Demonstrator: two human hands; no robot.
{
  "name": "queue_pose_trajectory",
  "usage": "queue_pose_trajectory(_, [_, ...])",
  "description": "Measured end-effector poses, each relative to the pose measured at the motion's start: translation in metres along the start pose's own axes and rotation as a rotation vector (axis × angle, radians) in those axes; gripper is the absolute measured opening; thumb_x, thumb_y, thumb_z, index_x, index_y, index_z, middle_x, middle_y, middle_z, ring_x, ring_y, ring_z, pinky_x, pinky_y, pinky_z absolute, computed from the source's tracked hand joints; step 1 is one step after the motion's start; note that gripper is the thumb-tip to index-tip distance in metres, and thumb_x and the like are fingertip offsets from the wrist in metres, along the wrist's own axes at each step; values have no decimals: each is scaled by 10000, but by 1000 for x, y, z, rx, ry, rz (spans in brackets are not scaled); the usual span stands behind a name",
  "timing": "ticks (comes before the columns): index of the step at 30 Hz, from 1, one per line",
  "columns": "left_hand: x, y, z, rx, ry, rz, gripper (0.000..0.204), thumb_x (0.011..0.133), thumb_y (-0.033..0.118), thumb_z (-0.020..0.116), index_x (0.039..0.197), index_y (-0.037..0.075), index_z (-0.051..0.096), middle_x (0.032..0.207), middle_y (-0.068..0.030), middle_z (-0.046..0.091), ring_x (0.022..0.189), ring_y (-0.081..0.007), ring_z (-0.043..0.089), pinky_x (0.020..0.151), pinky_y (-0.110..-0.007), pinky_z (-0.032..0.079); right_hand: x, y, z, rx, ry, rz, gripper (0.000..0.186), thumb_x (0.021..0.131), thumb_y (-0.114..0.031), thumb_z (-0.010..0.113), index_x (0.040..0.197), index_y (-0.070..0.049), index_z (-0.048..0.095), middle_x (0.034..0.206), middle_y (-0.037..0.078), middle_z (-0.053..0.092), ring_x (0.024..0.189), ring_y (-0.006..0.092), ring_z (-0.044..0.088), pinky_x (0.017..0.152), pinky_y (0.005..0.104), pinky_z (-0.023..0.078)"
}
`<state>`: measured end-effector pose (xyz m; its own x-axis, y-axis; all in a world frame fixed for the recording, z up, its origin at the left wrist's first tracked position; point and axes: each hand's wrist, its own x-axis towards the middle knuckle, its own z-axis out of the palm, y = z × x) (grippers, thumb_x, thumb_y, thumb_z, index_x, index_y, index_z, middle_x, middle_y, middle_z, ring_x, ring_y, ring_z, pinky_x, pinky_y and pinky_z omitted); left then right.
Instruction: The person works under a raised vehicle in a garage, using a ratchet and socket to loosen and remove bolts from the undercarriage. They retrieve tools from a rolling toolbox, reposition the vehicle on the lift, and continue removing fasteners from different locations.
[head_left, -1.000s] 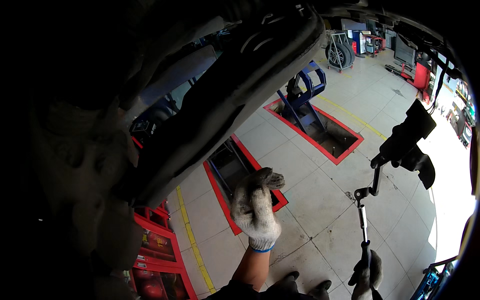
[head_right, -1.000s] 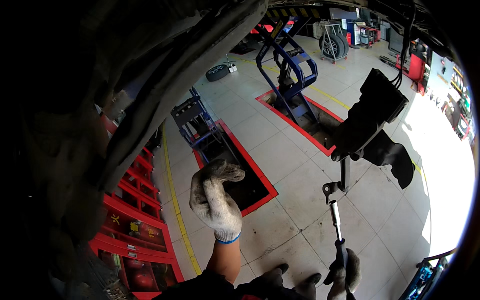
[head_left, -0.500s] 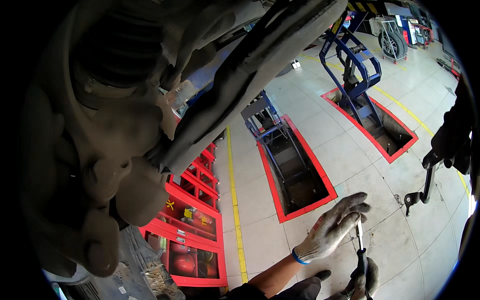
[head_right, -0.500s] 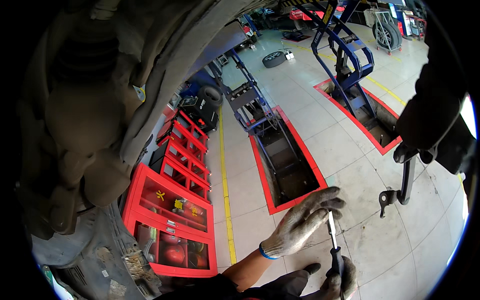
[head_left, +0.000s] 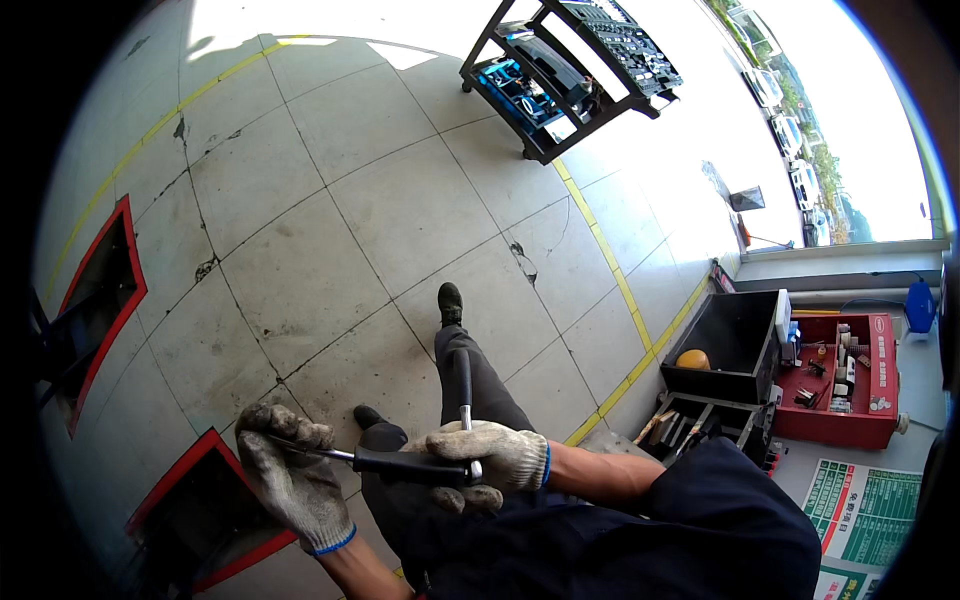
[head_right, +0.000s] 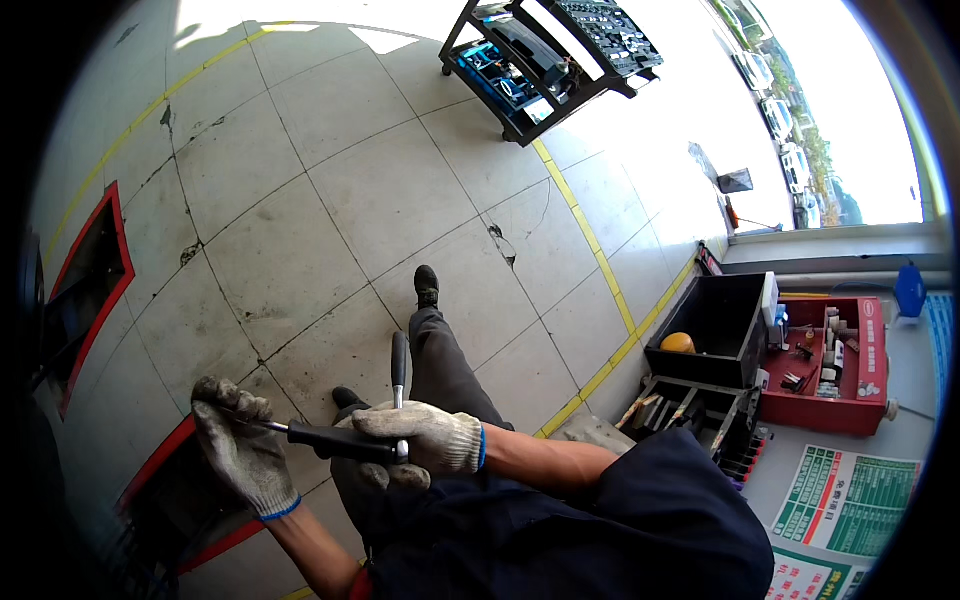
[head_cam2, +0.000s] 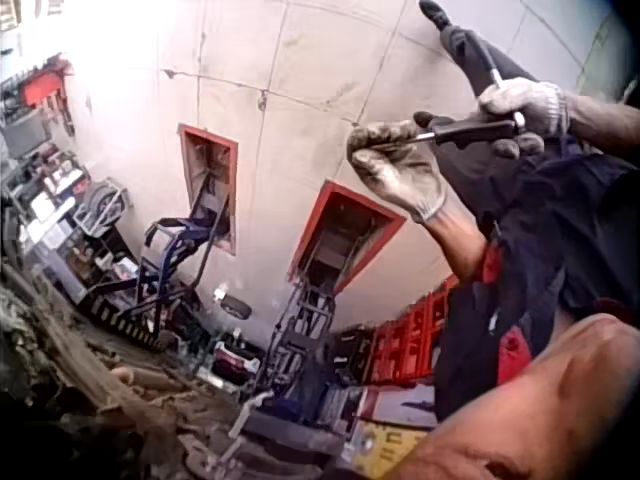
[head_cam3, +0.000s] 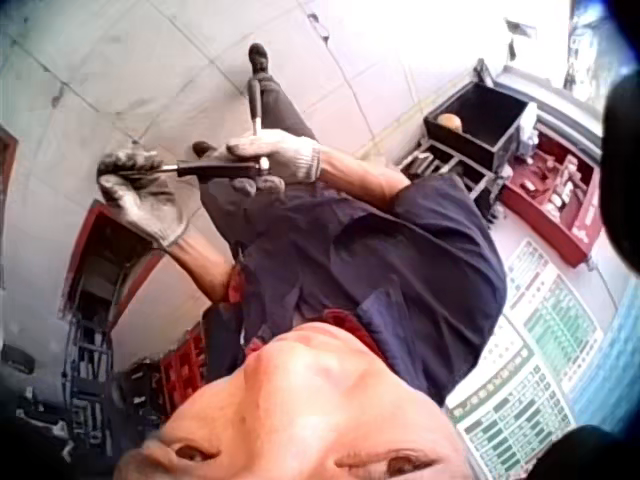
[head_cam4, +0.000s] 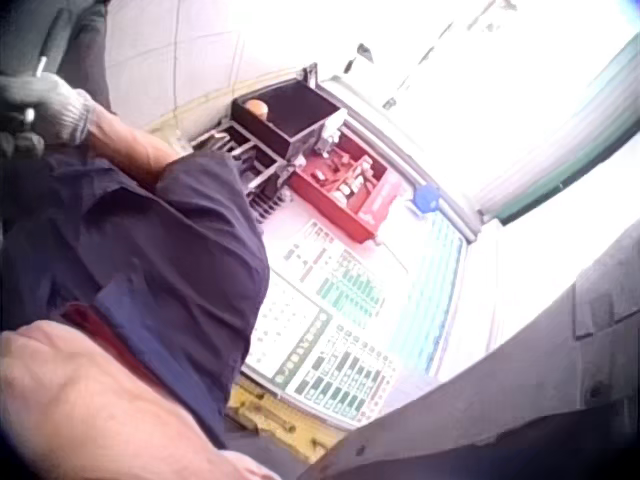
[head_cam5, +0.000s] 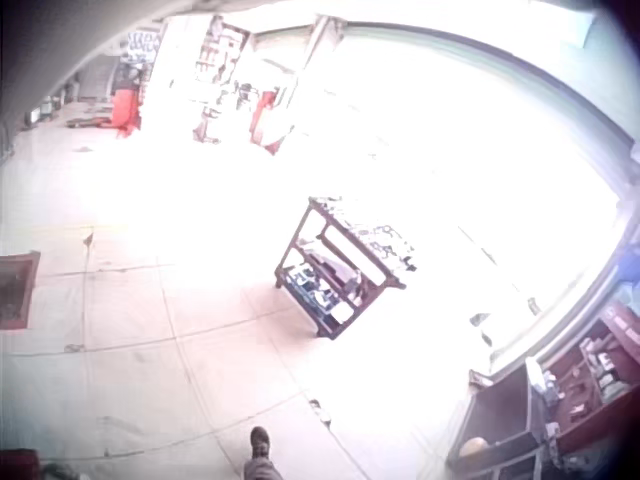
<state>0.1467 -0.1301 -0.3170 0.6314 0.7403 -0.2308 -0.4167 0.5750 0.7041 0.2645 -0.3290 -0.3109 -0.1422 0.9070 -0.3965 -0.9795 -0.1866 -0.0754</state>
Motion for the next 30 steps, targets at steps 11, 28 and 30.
queue_pose_trajectory(11, [117, -316, 294, -255, 115, -700, 517, 1100, 494, 412, 819, 109, 610, 568, 42, 275, 443, -90, 227, 374, -256, 244, -213, -211, -157, -733, 679, -578, 509, 1049, -349, 585, 1438, -28, 512, 1011, 146, 695, 815, 219, 697, 711, 346, 565])
queue_pose_trajectory(28, [277, -463, 554, 945, -455, -335, 280, 1072, 233, 567, 1223, 11, 647, 996, -67, 693, 866, -126, 666, 811, -304, 583, -429, -641, -219, -552, 1135, -1106, 400, 1021, -208, 626, 1345, 26, 614, 865, 52, 684, 601, 61, 564, 527, 227, 473])
queue_pose_trajectory(30, [298, -464, 543, 1056, -437, -247, 258, 1062, 220, 585, 1171, 4, 675, 974, -59, 701, 863, -125, 670, 810, -302, 585, -435, -704, -238, -600, 1175, -1114, 408, 1018, -209, 629, 1356, 19, 618, 863, 51, 691, 604, 59, 571, 530, 222, 475])
